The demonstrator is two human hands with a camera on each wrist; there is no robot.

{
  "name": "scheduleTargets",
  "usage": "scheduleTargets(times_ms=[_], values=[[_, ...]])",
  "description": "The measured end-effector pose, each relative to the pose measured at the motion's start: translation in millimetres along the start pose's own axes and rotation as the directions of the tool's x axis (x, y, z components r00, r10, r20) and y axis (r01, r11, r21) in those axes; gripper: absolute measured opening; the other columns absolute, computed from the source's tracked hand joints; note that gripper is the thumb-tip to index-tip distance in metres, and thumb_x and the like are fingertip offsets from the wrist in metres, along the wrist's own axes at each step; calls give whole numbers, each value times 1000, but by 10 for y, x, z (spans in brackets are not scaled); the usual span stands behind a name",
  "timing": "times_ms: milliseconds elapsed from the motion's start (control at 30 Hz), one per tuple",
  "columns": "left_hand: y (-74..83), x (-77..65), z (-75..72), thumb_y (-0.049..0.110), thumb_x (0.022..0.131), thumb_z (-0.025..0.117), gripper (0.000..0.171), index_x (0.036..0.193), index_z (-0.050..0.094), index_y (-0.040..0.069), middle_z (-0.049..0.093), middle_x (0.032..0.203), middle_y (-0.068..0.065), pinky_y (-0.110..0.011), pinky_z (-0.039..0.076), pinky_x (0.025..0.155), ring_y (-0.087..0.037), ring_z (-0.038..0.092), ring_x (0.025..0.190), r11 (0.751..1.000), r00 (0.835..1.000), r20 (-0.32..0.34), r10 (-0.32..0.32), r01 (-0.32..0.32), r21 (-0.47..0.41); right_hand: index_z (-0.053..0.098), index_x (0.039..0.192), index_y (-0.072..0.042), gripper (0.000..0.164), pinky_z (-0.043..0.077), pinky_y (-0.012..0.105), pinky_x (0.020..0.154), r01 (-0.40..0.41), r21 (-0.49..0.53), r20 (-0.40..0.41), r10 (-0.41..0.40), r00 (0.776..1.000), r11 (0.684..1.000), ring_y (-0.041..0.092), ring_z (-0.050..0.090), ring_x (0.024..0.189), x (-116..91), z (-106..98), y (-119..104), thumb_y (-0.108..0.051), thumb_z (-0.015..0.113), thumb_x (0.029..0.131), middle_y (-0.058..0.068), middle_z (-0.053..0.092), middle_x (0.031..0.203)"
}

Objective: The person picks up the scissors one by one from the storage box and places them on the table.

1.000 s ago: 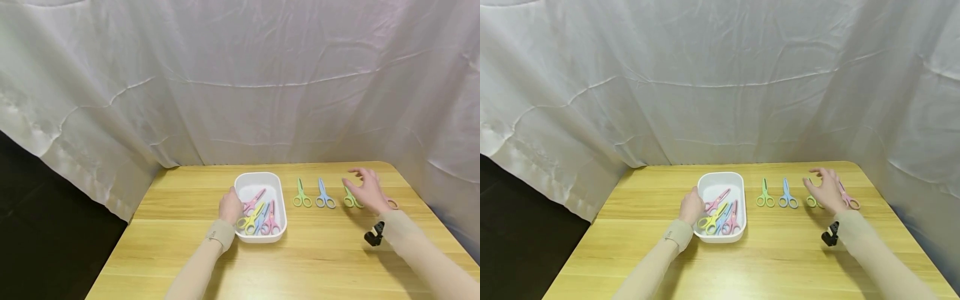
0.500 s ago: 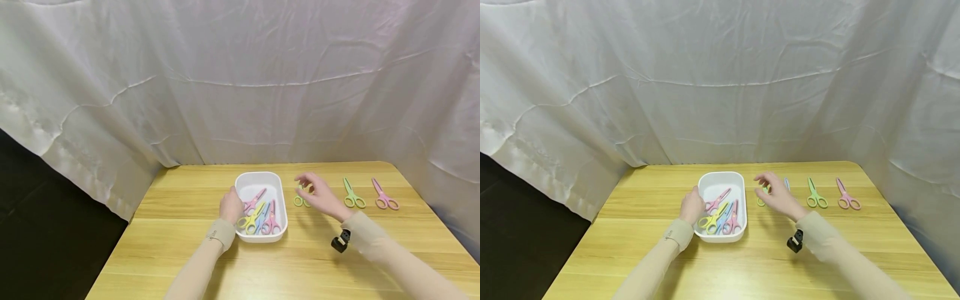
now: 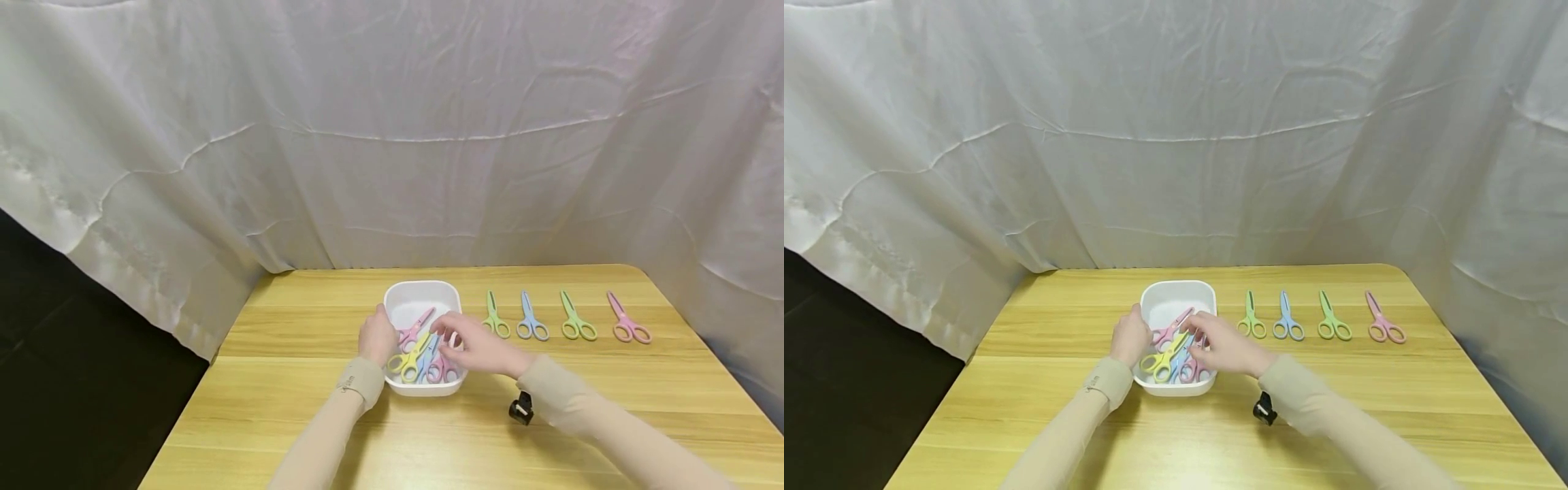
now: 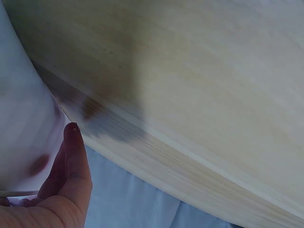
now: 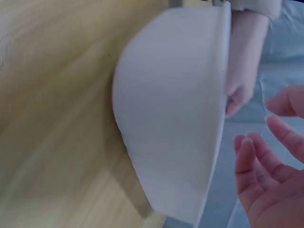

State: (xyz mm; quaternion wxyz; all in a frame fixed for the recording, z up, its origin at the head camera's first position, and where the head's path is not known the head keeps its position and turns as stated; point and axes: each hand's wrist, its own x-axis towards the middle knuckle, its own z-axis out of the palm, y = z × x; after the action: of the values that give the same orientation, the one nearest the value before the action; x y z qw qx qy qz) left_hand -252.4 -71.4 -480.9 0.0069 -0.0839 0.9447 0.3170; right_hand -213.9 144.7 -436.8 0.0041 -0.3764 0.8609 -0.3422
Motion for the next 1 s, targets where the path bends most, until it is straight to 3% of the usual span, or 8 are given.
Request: scheduleTargets(times_ms=[200,400,733,800,867,1000], values=[[5,-4,12,2,87,67,70,151,38,0,68,120,-26,-48,60,98,-40,70,107,1000,1000,-6,3,-3,6,63,119,-2,32,59,23,72,37,-86,121,-26,992,996,19,63,84,13,179,31,-9,70,89,14,63,106],[-3,8,18,1,87,68,71,151,38,0,68,122,-26,-49,60,98,-40,70,107,1000,1000,-12,4,-4,9,64,120,-4,36,53,17,66,63,-240,131,-32,991,969,5,52,74,18,295,57,-16,74,88,10,61,105],[-8,18,32,1,87,67,72,153,37,1,67,125,-26,-49,59,100,-40,69,110,1000,1000,-9,-3,3,1,63,122,-2,44,48,25,58,-52,-463,119,120,986,885,11,49,70,41,357,-37,-32,71,91,7,54,94],[-9,16,33,1,87,67,73,153,36,1,66,126,-26,-49,59,101,-40,68,111,1000,1000,-2,-10,10,0,62,128,-1,47,54,29,64,-84,-469,135,166,977,879,16,56,75,49,366,-54,-32,68,93,11,59,97],[-9,15,33,2,87,67,74,154,35,1,66,127,-27,-49,59,102,-40,68,112,1000,1000,0,-14,14,-1,60,133,0,50,61,39,80,-110,-474,157,207,966,873,27,66,91,61,372,-74,-33,65,96,18,65,108],[-6,17,25,2,87,67,73,154,35,1,66,126,-26,-49,59,101,-40,68,112,1000,1000,-6,-13,13,0,57,138,1,52,51,55,110,-136,-483,188,255,948,865,46,58,127,84,383,-94,-33,60,99,31,62,130]])
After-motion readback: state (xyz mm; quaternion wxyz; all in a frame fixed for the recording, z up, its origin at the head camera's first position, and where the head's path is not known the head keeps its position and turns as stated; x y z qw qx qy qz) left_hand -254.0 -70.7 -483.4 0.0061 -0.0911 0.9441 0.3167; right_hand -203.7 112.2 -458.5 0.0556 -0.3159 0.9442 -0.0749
